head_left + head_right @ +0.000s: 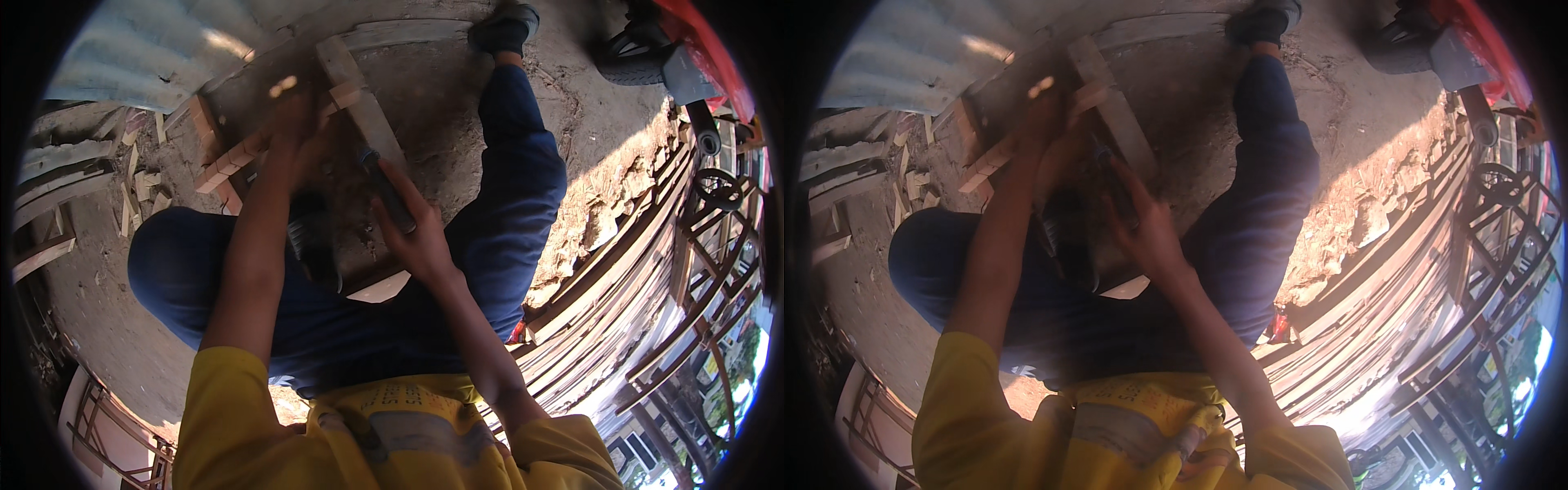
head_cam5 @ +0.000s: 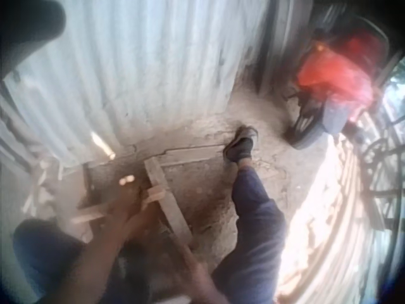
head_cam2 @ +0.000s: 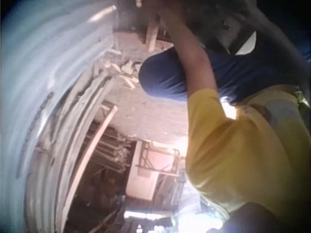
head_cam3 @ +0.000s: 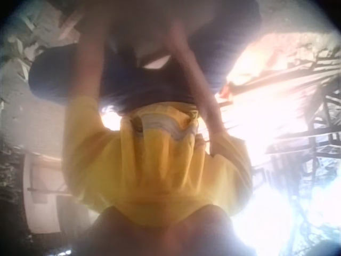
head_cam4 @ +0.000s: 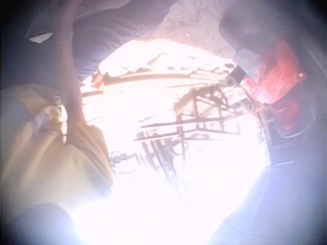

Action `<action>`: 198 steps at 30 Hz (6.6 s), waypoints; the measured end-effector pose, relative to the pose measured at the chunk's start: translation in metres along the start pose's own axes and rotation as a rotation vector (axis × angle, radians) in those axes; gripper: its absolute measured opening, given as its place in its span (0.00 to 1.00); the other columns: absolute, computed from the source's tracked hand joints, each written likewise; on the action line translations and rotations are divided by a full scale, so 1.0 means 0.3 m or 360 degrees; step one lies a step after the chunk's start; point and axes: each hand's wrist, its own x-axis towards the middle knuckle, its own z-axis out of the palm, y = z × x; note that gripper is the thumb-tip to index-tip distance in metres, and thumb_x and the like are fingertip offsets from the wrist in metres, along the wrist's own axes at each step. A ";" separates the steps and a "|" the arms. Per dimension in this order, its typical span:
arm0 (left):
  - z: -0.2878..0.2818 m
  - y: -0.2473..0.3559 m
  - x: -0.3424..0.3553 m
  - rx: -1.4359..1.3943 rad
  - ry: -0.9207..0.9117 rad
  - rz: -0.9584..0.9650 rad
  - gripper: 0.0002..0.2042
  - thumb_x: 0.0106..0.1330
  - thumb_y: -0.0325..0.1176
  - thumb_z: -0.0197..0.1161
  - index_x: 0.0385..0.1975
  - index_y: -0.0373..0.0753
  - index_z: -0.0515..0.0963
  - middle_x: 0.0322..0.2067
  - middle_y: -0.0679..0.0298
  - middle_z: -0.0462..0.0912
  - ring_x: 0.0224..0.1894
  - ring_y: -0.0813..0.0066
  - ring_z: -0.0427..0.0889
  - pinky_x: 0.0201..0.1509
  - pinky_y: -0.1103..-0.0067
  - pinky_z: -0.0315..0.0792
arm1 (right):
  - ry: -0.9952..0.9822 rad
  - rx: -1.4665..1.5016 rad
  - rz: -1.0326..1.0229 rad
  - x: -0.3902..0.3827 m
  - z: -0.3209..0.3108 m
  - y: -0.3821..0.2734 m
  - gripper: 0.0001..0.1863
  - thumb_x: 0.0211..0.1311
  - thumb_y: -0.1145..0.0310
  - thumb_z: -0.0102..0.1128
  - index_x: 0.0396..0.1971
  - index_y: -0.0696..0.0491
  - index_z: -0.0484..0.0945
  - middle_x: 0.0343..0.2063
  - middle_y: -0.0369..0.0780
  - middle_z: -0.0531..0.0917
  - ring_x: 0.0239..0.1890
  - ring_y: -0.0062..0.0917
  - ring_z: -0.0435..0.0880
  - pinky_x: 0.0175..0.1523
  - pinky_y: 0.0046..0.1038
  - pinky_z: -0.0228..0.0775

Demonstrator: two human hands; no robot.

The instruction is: The person sits on the ground and uses a hand saw to cut a small piece of wood clamped between two larger pieces. The person repeatedly saws back and forth through the wood until a cut is made.

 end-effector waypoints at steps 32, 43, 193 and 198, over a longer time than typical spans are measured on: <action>0.150 -0.222 0.111 -0.0820 -0.0073 -0.0213 0.24 0.53 0.41 0.70 0.47 0.36 0.76 0.43 0.50 0.81 0.45 0.54 0.81 0.48 0.66 0.74 | -0.0060 0.0139 0.0359 -0.139 -0.097 -0.044 0.10 0.62 0.67 0.61 0.32 0.61 0.77 0.17 0.41 0.78 0.21 0.18 0.77 0.29 0.25 0.68; 0.002 -0.020 0.000 0.0070 -0.0165 0.0023 0.22 0.54 0.44 0.69 0.43 0.37 0.78 0.41 0.48 0.82 0.44 0.51 0.81 0.47 0.62 0.75 | 0.0010 0.0045 0.0103 -0.176 -0.091 0.010 0.10 0.58 0.69 0.63 0.32 0.61 0.76 0.20 0.45 0.81 0.23 0.23 0.82 0.31 0.28 0.70; 0.168 -0.086 0.051 0.0319 -0.0201 0.0139 0.27 0.53 0.51 0.68 0.46 0.37 0.74 0.38 0.49 0.82 0.42 0.48 0.81 0.43 0.59 0.75 | -0.0151 0.0042 0.0556 -0.342 -0.261 -0.184 0.07 0.59 0.74 0.59 0.37 0.58 0.77 0.14 0.37 0.76 0.16 0.13 0.71 0.23 0.24 0.63; 0.231 -0.201 0.054 0.0311 0.0052 0.0248 0.25 0.53 0.48 0.68 0.45 0.37 0.74 0.37 0.49 0.82 0.42 0.49 0.81 0.44 0.60 0.75 | -0.0186 0.0119 0.0707 -0.430 -0.315 -0.270 0.08 0.59 0.75 0.59 0.38 0.59 0.76 0.14 0.40 0.76 0.16 0.14 0.72 0.23 0.24 0.63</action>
